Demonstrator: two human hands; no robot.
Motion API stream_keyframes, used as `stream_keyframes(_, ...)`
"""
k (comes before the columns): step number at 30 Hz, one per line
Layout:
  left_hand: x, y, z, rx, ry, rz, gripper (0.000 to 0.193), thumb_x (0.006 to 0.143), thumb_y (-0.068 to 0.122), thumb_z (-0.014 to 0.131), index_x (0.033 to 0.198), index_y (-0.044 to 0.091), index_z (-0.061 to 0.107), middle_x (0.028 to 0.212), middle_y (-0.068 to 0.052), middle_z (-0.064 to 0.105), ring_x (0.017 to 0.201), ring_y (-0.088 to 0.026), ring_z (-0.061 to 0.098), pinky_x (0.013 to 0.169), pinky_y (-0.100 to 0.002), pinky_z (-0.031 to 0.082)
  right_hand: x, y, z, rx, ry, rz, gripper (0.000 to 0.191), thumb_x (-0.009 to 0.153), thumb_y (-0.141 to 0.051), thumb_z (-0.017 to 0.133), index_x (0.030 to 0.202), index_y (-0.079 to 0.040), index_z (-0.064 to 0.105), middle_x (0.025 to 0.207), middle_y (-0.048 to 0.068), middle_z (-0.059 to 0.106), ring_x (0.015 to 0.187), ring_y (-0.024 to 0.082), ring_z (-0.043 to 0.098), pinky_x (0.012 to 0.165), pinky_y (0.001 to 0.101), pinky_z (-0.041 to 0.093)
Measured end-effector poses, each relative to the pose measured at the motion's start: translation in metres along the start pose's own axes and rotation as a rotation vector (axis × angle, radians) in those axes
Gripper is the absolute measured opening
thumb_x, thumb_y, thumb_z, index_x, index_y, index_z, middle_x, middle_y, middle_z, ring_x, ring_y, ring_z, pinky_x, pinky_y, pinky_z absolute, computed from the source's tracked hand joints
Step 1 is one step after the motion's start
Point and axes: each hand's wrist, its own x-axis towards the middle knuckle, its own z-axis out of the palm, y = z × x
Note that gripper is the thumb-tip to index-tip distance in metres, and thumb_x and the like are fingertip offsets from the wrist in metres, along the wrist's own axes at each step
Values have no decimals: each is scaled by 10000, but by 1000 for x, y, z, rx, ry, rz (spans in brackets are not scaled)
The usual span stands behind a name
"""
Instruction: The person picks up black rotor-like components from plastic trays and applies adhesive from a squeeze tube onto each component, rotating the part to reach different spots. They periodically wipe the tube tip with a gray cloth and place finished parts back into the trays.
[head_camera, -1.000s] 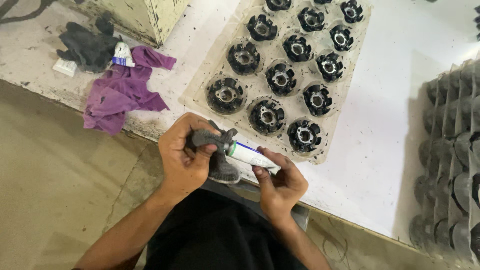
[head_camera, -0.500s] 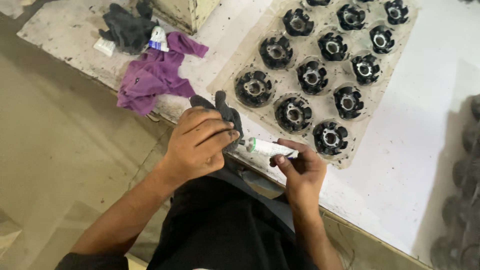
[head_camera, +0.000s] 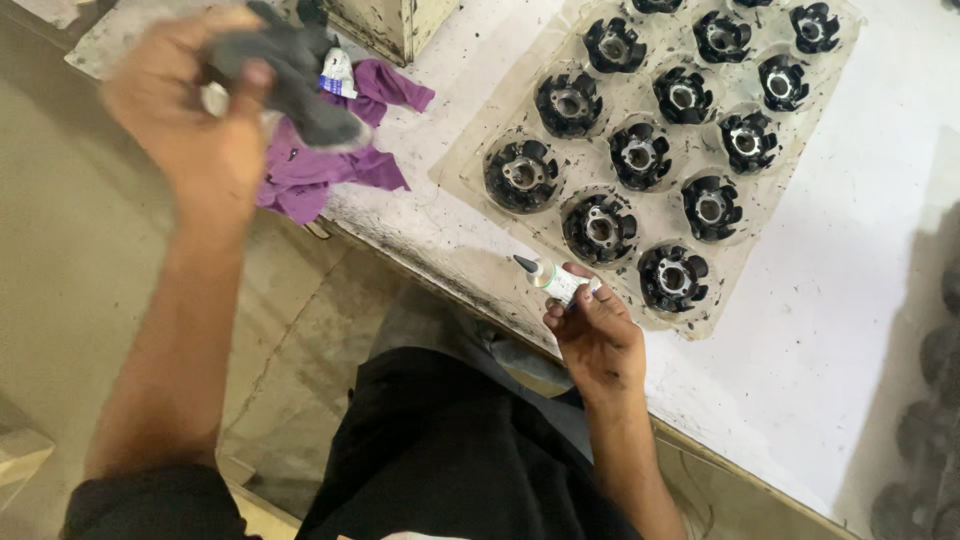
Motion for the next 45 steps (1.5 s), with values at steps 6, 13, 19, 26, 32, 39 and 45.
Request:
stream_keyframes(6, 41, -74, -15, -6, 159, -228, 311, 862, -177, 696, 1110, -18, 598, 1058, -10, 641, 951, -121, 631, 780, -265, 515, -12, -8, -9, 47, 32, -54, 328, 1007, -131, 645, 1287, 39, 628, 1073, 140, 669, 917, 235, 591, 835, 359, 510)
stream_keyframes(13, -22, 6, 78, 227, -464, -56, 385, 911, 112, 807, 1284, 89, 715, 1210, -111, 747, 1086, -304, 691, 957, -405, 543, -23, -12, -29, 23, 166, -193, 335, 989, -63, 653, 1311, 27, 634, 998, 69, 693, 969, 268, 662, 904, 395, 560)
stream_keyframes(19, -49, 57, 165, 457, -941, 155, 319, 902, 368, 725, 1061, 92, 756, 1417, -234, 584, 1458, -457, 316, 1193, -632, 183, -37, -31, -49, -42, 242, -380, 359, 1002, -4, 664, 1358, 27, 629, 980, 98, 700, 982, 268, 702, 953, 401, 568)
stream_keyframes(26, -43, 68, 186, 658, -1075, 122, 639, 923, 601, 669, 1039, -25, 722, 1410, -382, 409, 1422, -547, 148, 1143, -703, 50, -53, -42, -52, -51, 310, -470, 355, 996, -19, 654, 1343, 27, 598, 1118, 147, 720, 985, 253, 699, 917, 371, 573)
stream_keyframes(32, -47, 100, 157, 175, -883, -105, 504, 1000, 469, 728, 1159, -4, 659, 1390, -393, 458, 1318, -528, 443, 1059, -621, 414, -62, -44, -49, -9, 326, -542, 359, 1009, -56, 656, 1354, 23, 596, 1137, 157, 701, 981, 239, 684, 899, 363, 572)
stream_keyframes(39, -56, 132, 145, -1181, -511, -668, 558, 774, 171, 886, 1216, 158, 546, 1281, -187, 633, 1295, -375, 567, 1138, -521, 507, -83, -43, -30, -72, 316, -722, 328, 1057, -77, 667, 1359, 35, 605, 1170, 170, 683, 1003, 261, 683, 907, 371, 566)
stream_keyframes(45, -73, 143, 176, -1565, -267, -820, 530, 833, 233, 712, 1312, 94, 533, 1377, -185, 587, 1267, -377, 568, 1101, -533, 487, -98, -30, -7, -286, 329, -998, 274, 1003, -23, 709, 1266, 30, 657, 1211, 182, 702, 1064, 284, 711, 911, 409, 616)
